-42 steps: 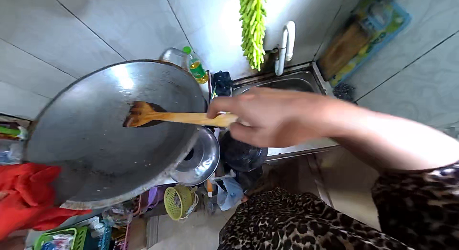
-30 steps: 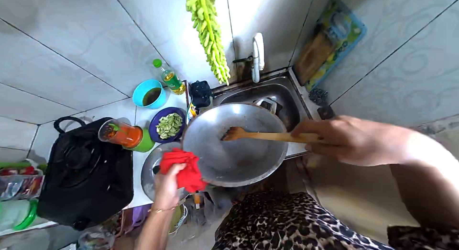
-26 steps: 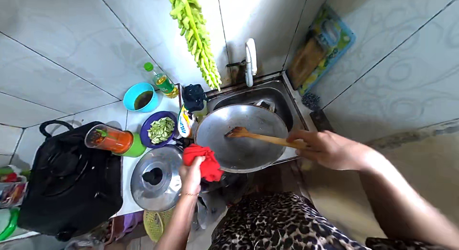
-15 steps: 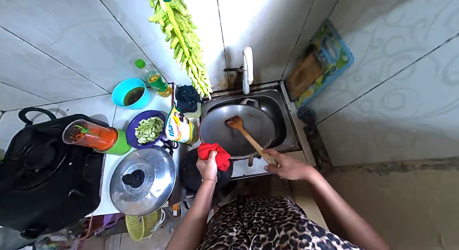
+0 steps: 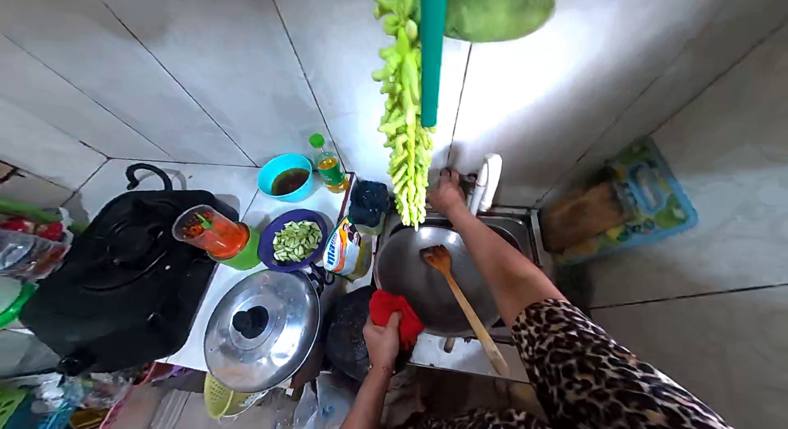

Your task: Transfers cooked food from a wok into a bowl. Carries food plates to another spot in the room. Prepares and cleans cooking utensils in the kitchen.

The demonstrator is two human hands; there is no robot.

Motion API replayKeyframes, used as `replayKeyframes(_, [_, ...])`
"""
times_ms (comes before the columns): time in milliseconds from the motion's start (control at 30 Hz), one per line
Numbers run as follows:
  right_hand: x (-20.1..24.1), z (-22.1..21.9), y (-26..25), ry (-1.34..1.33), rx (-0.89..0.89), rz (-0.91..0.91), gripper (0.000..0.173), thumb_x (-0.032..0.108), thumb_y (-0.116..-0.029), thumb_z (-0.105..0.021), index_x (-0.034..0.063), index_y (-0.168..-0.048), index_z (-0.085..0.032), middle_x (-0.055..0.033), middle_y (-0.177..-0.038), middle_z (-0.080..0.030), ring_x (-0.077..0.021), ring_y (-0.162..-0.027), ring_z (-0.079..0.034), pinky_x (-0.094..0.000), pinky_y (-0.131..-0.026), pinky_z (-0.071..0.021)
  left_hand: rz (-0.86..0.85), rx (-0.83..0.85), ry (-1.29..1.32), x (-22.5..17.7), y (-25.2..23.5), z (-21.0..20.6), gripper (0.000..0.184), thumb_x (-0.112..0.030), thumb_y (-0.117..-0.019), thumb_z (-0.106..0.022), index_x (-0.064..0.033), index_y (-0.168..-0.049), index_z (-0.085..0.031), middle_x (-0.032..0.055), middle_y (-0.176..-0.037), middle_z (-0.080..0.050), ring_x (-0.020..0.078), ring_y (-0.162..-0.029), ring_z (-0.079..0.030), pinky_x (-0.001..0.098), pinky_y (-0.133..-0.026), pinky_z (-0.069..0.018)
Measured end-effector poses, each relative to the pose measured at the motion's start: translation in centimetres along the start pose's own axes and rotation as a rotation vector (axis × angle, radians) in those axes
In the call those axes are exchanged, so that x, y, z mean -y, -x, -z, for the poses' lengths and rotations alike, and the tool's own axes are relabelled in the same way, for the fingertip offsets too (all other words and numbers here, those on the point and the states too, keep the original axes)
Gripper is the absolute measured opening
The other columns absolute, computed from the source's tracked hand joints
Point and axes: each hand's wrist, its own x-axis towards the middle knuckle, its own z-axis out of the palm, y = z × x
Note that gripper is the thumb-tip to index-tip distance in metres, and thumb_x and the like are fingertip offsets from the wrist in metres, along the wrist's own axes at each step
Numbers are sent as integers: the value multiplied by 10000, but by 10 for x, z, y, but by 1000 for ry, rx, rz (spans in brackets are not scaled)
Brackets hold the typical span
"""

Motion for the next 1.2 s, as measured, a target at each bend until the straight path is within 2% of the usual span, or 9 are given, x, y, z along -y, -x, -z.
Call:
replayKeyframes(133, [-1, 30, 51, 59, 231, -24, 716, 229, -975, -688, -37, -1526, -316, -299, -1566, -354, -481, -1327, -518, -625, -1028, -476, -15, 9, 52, 0, 3, 0, 286, -40, -863, -736, 66, -1112, -645, 97, -891, -737, 93, -779, -719, 286, -759, -606])
replayKeyframes(233, [-54, 12, 90, -377, 49, 108, 341, 142, -1021, -595, -34, -1312, -574, -252, -1301, -607, -376, -1102, -656, -544, -893, -554, -30, 15, 61, 2, 1, 0, 299, -44, -856, -728, 69, -1119, -639, 92, -891, -734, 85, -785, -716, 277, -762, -602])
replayKeyframes(333, [-78, 18, 88, -1071, 86, -388, 337, 208, -1125, -334, -14, -1221, -568, -85, -1014, -654, -144, -838, -667, -306, -766, -570, -40, 23, 69, 3, 1, -1, 285, -44, -855, -730, 66, -1102, -639, 84, -884, -731, 75, -788, -712, 269, -761, -599])
replayKeyframes(433, [-95, 30, 73, -1297, 160, -520, 275, 173, -1112, -335, 8, -1164, -548, -48, -921, -631, -114, -771, -655, -264, -732, -574, -46, 18, 91, 4, 1, -6, 253, -31, -845, -725, 61, -1066, -642, 73, -862, -727, 67, -775, -709, 257, -751, -596])
replayKeyframes(600, [-97, 43, 98, -745, 532, -311, 375, 204, -1119, -353, -42, -1295, -573, -137, -1127, -692, -174, -953, -684, -339, -877, -555, -10, 5, 112, 2, 5, -17, 198, -26, -854, -716, 50, -1025, -651, 74, -847, -712, 75, -769, -694, 271, -745, -586])
replayKeyframes(733, [-102, 26, 145, 56, 659, -36, 495, 302, -911, -789, -19, -1264, -658, -267, -1163, -682, -423, -1094, -657, -634, -966, -499, 26, -8, 109, 2, 7, -27, 191, -41, -860, -731, 44, -1014, -658, 89, -846, -711, 107, -767, -696, 298, -738, -586])
replayKeyframes(833, [-87, 23, 169, 393, 740, -25, 626, 197, -868, -807, 30, -1404, -529, -291, -1259, -629, -487, -1182, -604, -691, -945, -472, 44, -9, 106, 0, 7, -29, 170, -42, -869, -727, 42, -998, -657, 89, -844, -704, 116, -766, -691, 303, -736, -576])
replayKeyframes(1000, [-90, 68, 172, 606, 636, -35, 408, 106, -940, -685, 22, -1331, -604, -296, -1290, -619, -509, -1193, -597, -715, -910, -477, 59, -20, 59, -9, 5, -21, 152, -61, -869, -742, 25, -967, -665, 90, -829, -696, 123, -769, -684, 317, -738, -567])
replayKeyframes(1200, [-153, 136, 166, 410, 400, -176, 270, 69, -972, -632, -19, -1227, -645, -327, -1154, -655, -531, -1108, -622, -720, -895, -477, 37, -8, -117, -32, -5, 3, 203, -128, -874, -767, 12, -992, -681, 125, -880, -697, 195, -832, -676, 415, -786, -542])
